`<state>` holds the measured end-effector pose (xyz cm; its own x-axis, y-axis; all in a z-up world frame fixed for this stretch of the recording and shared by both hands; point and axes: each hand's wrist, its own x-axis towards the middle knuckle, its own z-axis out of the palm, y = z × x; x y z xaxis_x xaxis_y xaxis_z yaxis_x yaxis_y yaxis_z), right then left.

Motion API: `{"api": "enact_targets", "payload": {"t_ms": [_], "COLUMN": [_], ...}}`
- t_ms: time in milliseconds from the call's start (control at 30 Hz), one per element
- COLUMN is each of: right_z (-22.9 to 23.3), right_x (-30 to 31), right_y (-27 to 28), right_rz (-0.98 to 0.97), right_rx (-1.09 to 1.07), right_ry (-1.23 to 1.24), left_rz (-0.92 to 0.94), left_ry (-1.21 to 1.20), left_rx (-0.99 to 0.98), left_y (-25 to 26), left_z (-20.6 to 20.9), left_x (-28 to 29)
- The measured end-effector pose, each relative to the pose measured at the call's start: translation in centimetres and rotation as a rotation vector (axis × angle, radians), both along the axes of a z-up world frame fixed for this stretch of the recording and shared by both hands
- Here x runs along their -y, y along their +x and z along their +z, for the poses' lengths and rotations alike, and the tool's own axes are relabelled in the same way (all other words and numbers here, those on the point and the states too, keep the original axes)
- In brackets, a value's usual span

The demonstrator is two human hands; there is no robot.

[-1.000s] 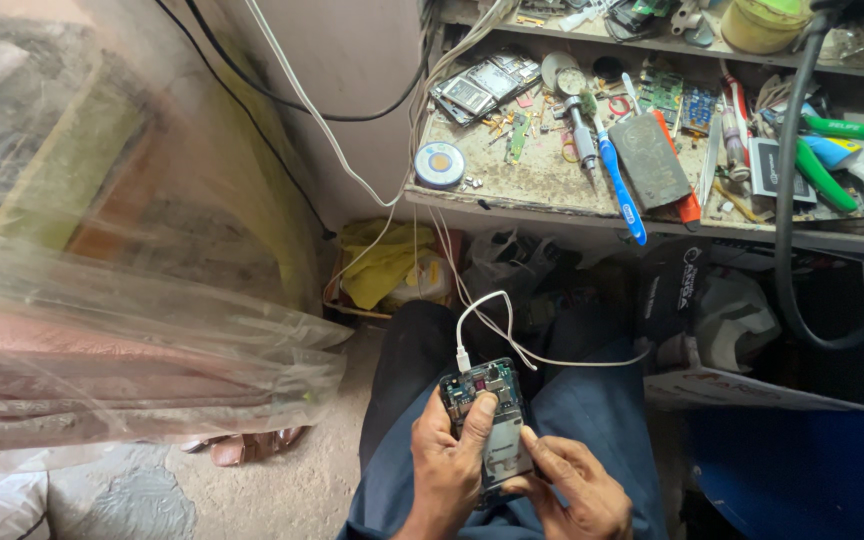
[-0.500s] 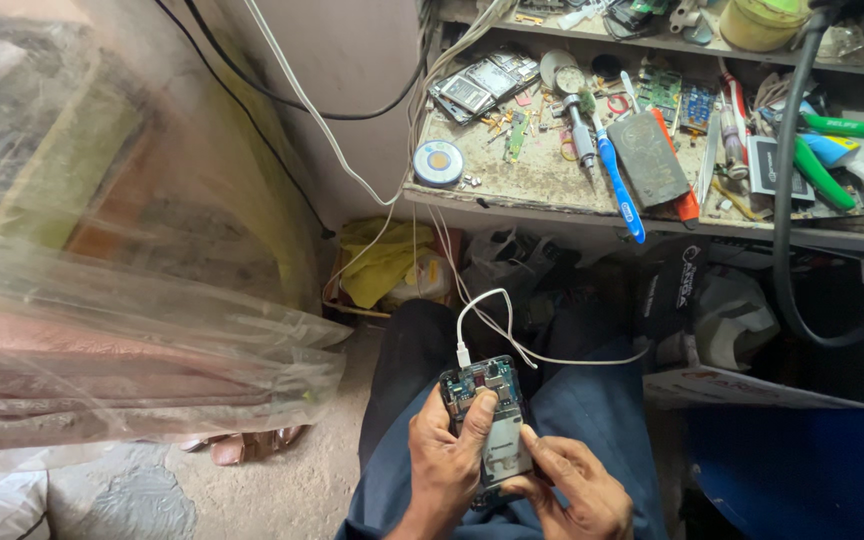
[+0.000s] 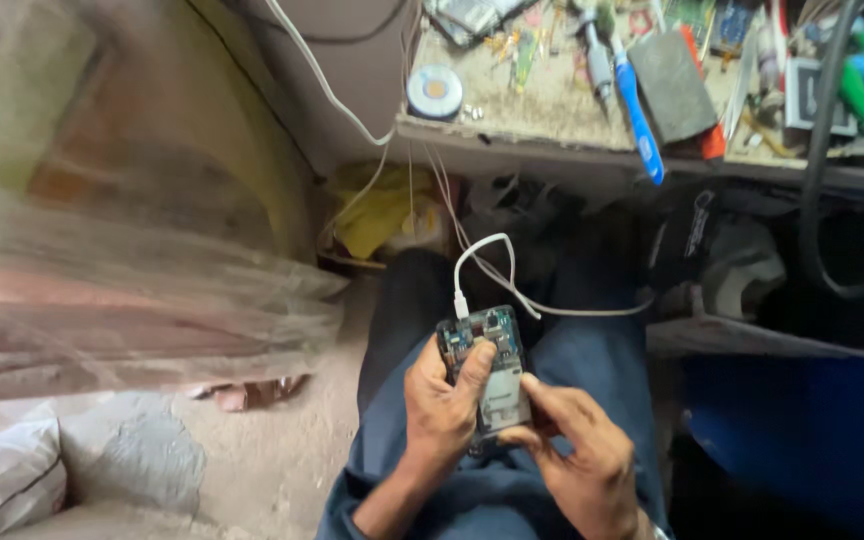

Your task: The person connects a battery to a phone circuit board, attaches a white charging cable to the board's port, and then fits the components together by hand.

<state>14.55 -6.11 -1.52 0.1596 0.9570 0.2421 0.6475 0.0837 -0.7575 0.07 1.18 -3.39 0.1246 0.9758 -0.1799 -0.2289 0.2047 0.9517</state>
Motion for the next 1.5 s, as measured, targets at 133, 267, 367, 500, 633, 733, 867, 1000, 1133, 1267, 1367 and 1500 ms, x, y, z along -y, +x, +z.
{"api": "enact_targets", "payload": {"t_ms": [133,267,367,500,633,733,867,1000,1133,1267,1367,1500], "right_z": [0.7,0.9,1.0,1.0,0.7,0.6,0.5,0.6,0.4,-0.5,-1.0,-2.0], "right_x": [-0.5,-0.7,-0.6,-0.4,-0.2,-0.2,-0.3,-0.3,-0.3,-0.1,-0.2,-0.1], "right_y": [-0.1,-0.2,-0.4,-0.4,-0.4,-0.5,-0.6,-0.5,-0.4,0.1,0.3,0.9], "right_rz": [0.03,0.054,0.036,0.031,0.028,0.025,0.025,0.031,0.021,0.027,0.021,0.037], "right_rx": [-0.088,-0.098,-0.075,-0.088,-0.079,-0.067,-0.055,-0.041,-0.084,-0.028,-0.107,-0.155], "right_ry": [0.013,0.024,0.022,-0.001,0.004,0.007,0.022,0.007,-0.033,0.011,-0.076,-0.093], "left_rz": [0.006,-0.004,-0.005,-0.003,-0.004,0.0,0.0,0.009,0.018,0.019,0.021,0.017], "left_ry": [-0.034,-0.053,0.014,-0.017,-0.007,0.013,-0.004,-0.023,-0.054,-0.084,-0.121,-0.12], "left_rx": [0.156,0.185,0.111,0.131,0.097,0.023,0.029,0.029,0.086,0.081,0.114,0.176], "left_y": [0.3,0.1,0.2,0.2,0.1,0.0,0.1,0.1,0.4,0.4,0.4,0.5], "left_z": [-0.4,-0.4,-0.3,-0.4,-0.4,-0.3,-0.3,-0.5,-0.8,-1.2,-0.7,-0.9], "left_x": [0.0,-0.1,0.0,0.0,0.1,0.1,0.0,0.1,0.1,0.1,-0.2,-0.2]}}
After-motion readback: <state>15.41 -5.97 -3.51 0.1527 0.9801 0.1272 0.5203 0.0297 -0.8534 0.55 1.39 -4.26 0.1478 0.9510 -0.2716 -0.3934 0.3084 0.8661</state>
